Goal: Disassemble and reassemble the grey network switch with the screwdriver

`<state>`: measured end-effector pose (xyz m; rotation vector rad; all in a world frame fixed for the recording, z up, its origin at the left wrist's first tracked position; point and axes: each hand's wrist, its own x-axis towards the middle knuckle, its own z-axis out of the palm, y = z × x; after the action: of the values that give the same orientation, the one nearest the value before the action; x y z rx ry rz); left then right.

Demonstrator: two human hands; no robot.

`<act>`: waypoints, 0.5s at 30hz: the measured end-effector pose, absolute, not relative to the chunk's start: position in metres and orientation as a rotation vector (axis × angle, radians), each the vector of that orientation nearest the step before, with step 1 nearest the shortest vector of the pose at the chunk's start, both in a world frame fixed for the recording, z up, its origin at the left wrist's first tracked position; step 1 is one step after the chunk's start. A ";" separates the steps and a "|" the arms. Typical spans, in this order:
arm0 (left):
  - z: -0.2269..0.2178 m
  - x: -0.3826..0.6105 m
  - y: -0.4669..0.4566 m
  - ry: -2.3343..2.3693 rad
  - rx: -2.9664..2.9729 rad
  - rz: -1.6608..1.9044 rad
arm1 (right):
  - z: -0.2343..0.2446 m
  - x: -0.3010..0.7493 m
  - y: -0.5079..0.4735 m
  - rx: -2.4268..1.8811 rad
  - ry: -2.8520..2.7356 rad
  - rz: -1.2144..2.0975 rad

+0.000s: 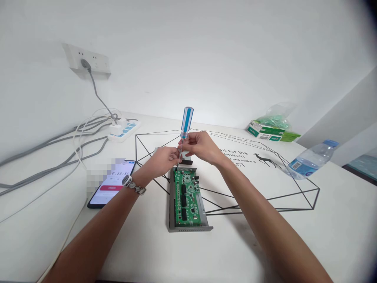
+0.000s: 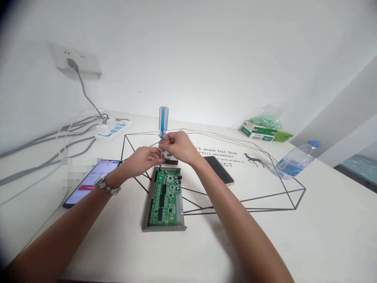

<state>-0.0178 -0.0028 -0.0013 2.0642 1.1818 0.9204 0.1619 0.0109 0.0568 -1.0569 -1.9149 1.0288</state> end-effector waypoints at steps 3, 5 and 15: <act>-0.004 -0.018 -0.001 1.198 2.068 0.947 | 0.057 0.162 0.011 -1.075 -1.907 1.042; -0.005 -0.019 0.001 1.208 2.073 0.962 | 0.056 0.163 0.012 -1.084 -1.905 1.049; -0.005 -0.019 0.000 1.204 2.093 0.920 | 0.057 0.163 0.011 -1.052 -1.948 1.048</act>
<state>-0.0192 -0.0004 -0.0049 2.0933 1.2040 0.9197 0.1628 0.0108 0.0572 -1.0519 -1.9484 1.0480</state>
